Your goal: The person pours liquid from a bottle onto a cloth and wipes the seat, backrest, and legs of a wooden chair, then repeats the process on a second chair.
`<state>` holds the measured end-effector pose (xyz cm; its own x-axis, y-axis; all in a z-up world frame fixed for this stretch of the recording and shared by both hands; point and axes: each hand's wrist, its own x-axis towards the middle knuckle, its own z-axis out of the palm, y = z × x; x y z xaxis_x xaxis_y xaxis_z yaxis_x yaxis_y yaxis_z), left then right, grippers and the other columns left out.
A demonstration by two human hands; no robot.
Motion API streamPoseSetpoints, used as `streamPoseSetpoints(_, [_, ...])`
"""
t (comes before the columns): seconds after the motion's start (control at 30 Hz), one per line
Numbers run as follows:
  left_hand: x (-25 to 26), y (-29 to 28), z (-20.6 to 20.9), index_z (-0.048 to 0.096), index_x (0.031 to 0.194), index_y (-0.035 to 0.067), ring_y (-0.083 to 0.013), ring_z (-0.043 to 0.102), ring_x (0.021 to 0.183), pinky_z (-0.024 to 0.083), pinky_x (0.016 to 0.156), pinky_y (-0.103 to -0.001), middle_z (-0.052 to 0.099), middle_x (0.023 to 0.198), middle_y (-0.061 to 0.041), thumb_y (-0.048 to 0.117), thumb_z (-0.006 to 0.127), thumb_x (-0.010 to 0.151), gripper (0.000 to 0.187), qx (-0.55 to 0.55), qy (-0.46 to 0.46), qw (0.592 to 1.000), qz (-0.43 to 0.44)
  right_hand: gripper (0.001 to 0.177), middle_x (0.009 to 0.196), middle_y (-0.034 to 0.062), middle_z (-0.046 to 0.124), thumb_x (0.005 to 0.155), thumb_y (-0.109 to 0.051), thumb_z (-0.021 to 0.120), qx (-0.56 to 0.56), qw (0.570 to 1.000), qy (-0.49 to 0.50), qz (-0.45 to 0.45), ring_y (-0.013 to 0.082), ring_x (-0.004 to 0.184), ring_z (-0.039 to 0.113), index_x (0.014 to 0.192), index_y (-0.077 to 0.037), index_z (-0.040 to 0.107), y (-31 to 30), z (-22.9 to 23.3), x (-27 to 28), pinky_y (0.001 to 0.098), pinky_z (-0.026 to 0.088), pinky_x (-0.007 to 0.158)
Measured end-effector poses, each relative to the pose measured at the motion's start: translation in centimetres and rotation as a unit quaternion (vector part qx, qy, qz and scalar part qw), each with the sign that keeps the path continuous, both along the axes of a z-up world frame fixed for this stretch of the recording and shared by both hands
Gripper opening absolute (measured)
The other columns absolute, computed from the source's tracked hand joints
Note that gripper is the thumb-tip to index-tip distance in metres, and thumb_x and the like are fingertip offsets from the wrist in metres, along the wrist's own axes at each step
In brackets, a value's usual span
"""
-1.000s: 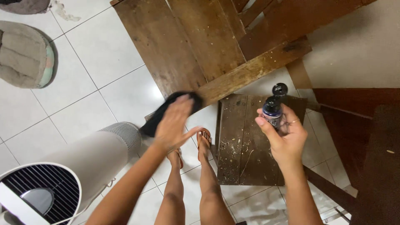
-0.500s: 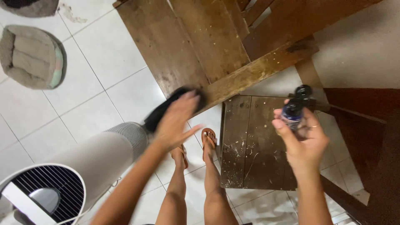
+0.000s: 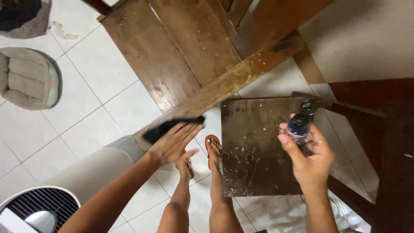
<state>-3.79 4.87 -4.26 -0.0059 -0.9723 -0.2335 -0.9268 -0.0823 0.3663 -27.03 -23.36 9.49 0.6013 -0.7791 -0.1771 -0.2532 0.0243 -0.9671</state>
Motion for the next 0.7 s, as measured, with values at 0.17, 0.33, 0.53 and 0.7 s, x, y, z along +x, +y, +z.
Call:
streamPoseSetpoints(0.17, [-0.3,-11.6,1.3,0.027,0.161,0.002,-0.0275,0.043,0.145,0.024,0.125,-0.042,0.047,0.154,-0.017,0.053,0.042,0.105,0.078,-0.118,-0.032,0.993,-0.001,0.041,0.118,0.0085,0.073,0.096,0.000,0.073,0.001,1.000,-0.007,-0.015,0.0115,0.106,0.068,0.136,0.002,0.061,-1.4,-0.4,-2.1,0.0242,0.057,0.089])
streamPoseSetpoints(0.33, [-1.0,-21.8,2.0,0.023,0.162,0.002,-0.0256,0.026,0.157,0.018,0.128,-0.042,0.028,0.169,-0.014,0.044,0.044,0.105,0.073,-0.160,-0.103,0.980,0.064,0.042,0.119,0.0085,0.071,0.098,0.001,0.073,-0.004,0.999,-0.045,-0.011,0.0134,0.111,0.069,0.137,0.003,0.060,-1.2,-0.6,-1.6,0.0272,0.057,0.101])
streamPoseSetpoints(0.53, [0.0,-12.8,2.4,0.021,0.164,0.005,-0.0234,0.020,0.159,0.014,0.131,-0.041,0.023,0.171,-0.013,0.043,0.040,0.108,0.071,-0.112,-0.098,0.984,0.100,0.043,0.118,0.0089,0.072,0.096,0.001,0.073,0.024,0.998,-0.052,0.004,0.0138,0.109,0.069,0.138,0.003,0.060,-0.7,0.2,0.5,0.0269,0.058,0.096])
streamPoseSetpoints(0.7, [0.9,4.7,4.0,0.028,0.158,0.001,-0.0271,0.021,0.154,0.014,0.126,-0.042,0.027,0.164,-0.019,0.057,0.034,0.103,0.078,-0.011,-0.072,0.985,0.154,0.044,0.118,0.0091,0.072,0.094,-0.001,0.074,0.032,0.997,-0.060,0.021,0.0133,0.106,0.069,0.137,0.002,0.061,0.4,0.0,1.9,0.0257,0.057,0.090])
